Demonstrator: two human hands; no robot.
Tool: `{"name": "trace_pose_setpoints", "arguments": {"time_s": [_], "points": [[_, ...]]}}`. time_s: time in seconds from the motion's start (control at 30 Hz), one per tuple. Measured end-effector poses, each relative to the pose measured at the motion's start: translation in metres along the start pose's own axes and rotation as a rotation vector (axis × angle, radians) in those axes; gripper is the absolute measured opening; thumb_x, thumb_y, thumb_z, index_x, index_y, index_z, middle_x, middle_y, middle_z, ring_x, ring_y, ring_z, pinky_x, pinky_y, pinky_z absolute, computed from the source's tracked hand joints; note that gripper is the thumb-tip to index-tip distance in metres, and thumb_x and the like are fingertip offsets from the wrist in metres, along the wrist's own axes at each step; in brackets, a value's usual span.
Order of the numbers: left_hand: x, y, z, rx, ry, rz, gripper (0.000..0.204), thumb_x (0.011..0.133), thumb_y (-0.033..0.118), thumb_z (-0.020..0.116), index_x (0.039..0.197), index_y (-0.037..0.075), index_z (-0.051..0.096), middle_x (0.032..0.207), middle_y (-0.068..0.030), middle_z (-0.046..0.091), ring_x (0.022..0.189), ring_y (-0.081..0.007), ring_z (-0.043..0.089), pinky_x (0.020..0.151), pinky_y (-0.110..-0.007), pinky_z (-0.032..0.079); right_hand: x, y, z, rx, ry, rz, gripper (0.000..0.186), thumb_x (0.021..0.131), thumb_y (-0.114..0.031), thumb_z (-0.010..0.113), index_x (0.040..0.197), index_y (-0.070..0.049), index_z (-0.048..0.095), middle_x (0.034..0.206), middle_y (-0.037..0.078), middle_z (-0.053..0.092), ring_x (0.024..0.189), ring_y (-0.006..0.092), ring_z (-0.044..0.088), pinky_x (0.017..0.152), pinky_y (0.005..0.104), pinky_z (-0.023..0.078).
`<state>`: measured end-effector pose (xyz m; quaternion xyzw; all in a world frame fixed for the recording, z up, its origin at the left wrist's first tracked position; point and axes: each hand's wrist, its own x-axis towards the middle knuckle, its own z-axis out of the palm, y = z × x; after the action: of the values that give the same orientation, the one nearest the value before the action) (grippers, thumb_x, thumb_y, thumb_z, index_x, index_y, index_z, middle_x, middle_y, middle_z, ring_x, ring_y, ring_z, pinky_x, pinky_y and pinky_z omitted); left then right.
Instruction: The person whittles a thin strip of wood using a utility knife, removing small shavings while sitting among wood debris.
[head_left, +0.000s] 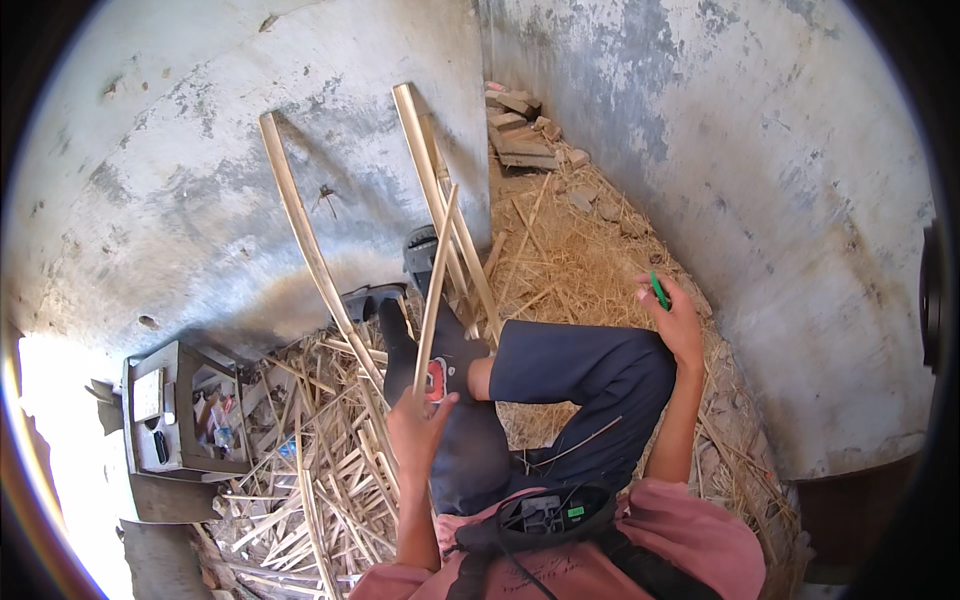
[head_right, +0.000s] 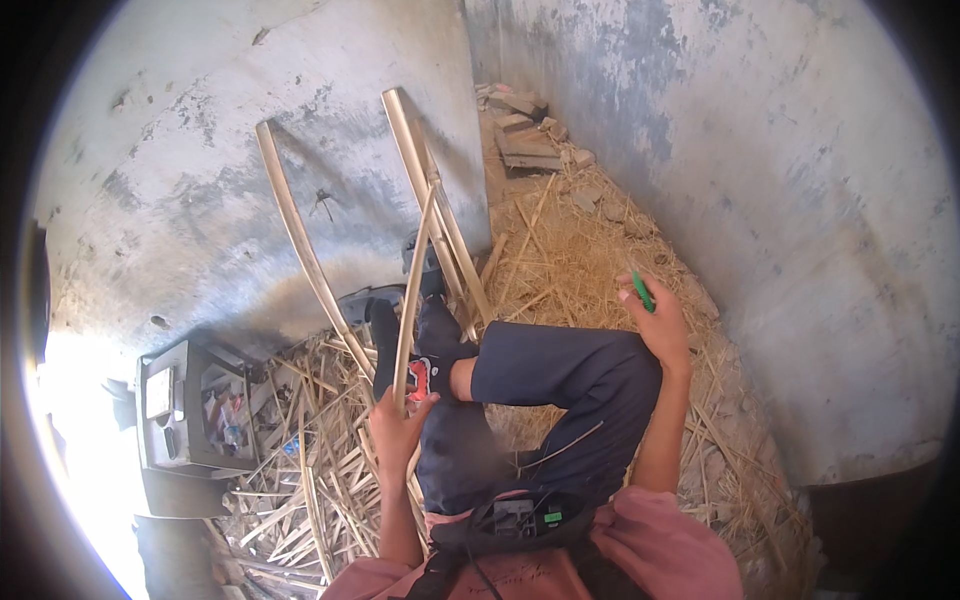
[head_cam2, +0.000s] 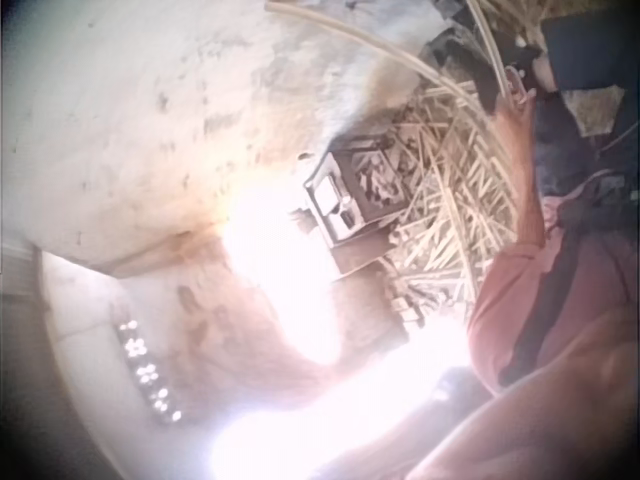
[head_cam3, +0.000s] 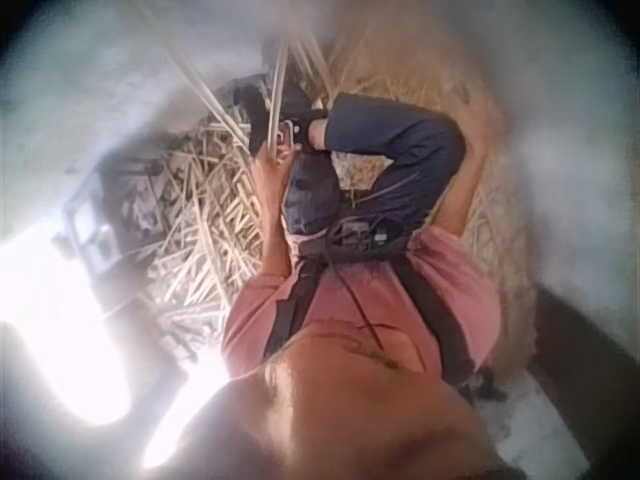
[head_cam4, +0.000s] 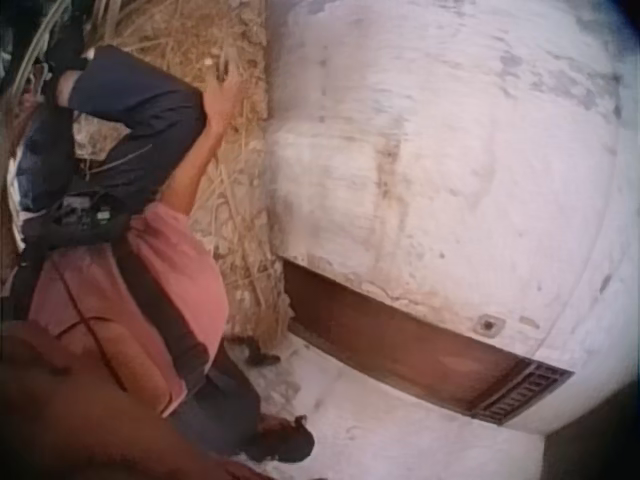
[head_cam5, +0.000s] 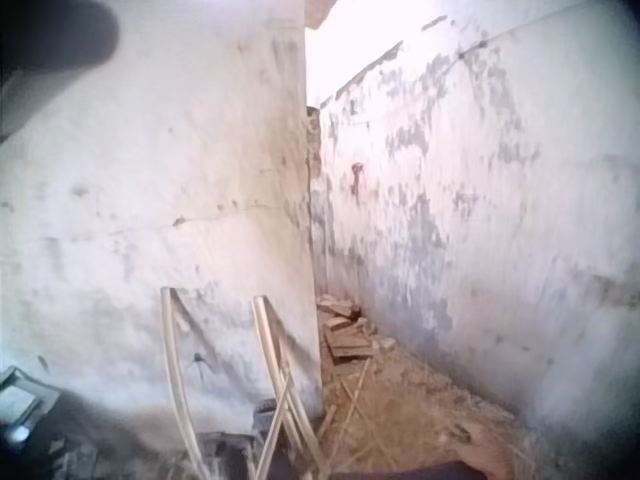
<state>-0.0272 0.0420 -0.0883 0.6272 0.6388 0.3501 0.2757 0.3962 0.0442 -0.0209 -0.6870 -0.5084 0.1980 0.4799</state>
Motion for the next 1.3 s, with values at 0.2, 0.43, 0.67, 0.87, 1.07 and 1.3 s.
{"name": "trace_pose_setpoints", "arguments": {"time_s": [0.2,0.43,0.67,0.87,1.07,1.3], "points": [[0.007,-0.011,0.041,-0.058,0.017,-0.056,0.045,0.079,0.034,0.095,0.102,0.0,0.075,0.074,-0.0151,0.075,0.07,-0.0353,0.075,0.068,-0.042,0.057,0.006,0.038,-0.016,0.155,-0.24,0.192,0.034,0.105,-0.028,0.069,0.128,-0.003,0.072,0.098,0.002,0.069,0.075,0.0077,0.058,0.069,0.0269,0.047],[0.003,-0.044,0.033,-0.198,0.076,-0.126,0.026,0.085,0.016,0.085,0.102,-0.003,0.08,0.085,-0.0171,0.08,0.081,-0.026,0.08,0.08,-0.037,0.061,-0.008,0.064,0.078,0.477,-0.613,0.54,0.034,0.105,-0.027,0.07,0.132,-0.006,0.07,0.103,0.002,0.072,0.058,0.0042,0.047,0.052,0.0236,0.038],[0.016,-0.042,0.023,-0.251,0.055,-0.146,0.03,0.085,0.015,0.086,0.104,-0.006,0.077,0.086,-0.0179,0.08,0.081,-0.0245,0.08,0.077,-0.036,0.062,-0.077,0.037,0.184,0.549,-0.828,0.193,0.034,0.105,-0.025,0.07,0.134,-0.008,0.07,0.11,0.004,0.073,0.077,0.0092,0.062,0.07,0.0267,0.05],[0.019,-0.043,0.016,-0.278,0.081,-0.108,0.028,0.086,0.013,0.084,0.103,-0.007,0.076,0.083,-0.016,0.079,0.079,-0.0221,0.08,0.073,-0.033,0.061,-0.1,-0.003,0.158,0.741,-0.807,0.225,0.034,0.105,-0.025,0.07,0.134,-0.008,0.07,0.11,0.004,0.073,0.078,0.0095,0.062,0.071,0.027,0.05],[0.016,-0.031,0.02,-0.223,0.11,-0.094,0.027,0.087,0.015,0.082,0.102,-0.006,0.075,0.083,-0.0172,0.079,0.076,-0.0233,0.079,0.072,-0.036,0.061,-0.111,-0.013,0.137,0.847,-0.77,0.269,0.034,0.105,-0.025,0.07,0.134,-0.008,0.07,0.11,0.004,0.072,0.079,0.0099,0.063,0.072,0.0272,0.051],[0.02,-0.034,0.027,-0.151,0.144,-0.06,0.027,0.085,0.017,0.081,0.102,-0.004,0.076,0.082,-0.0177,0.078,0.076,-0.0277,0.078,0.074,-0.04,0.059,-0.121,-0.016,0.122,0.927,-0.765,0.296,0.034,0.105,-0.025,0.07,0.135,-0.008,0.07,0.11,0.004,0.072,0.081,0.0103,0.063,0.074,0.0274,0.051]]}}
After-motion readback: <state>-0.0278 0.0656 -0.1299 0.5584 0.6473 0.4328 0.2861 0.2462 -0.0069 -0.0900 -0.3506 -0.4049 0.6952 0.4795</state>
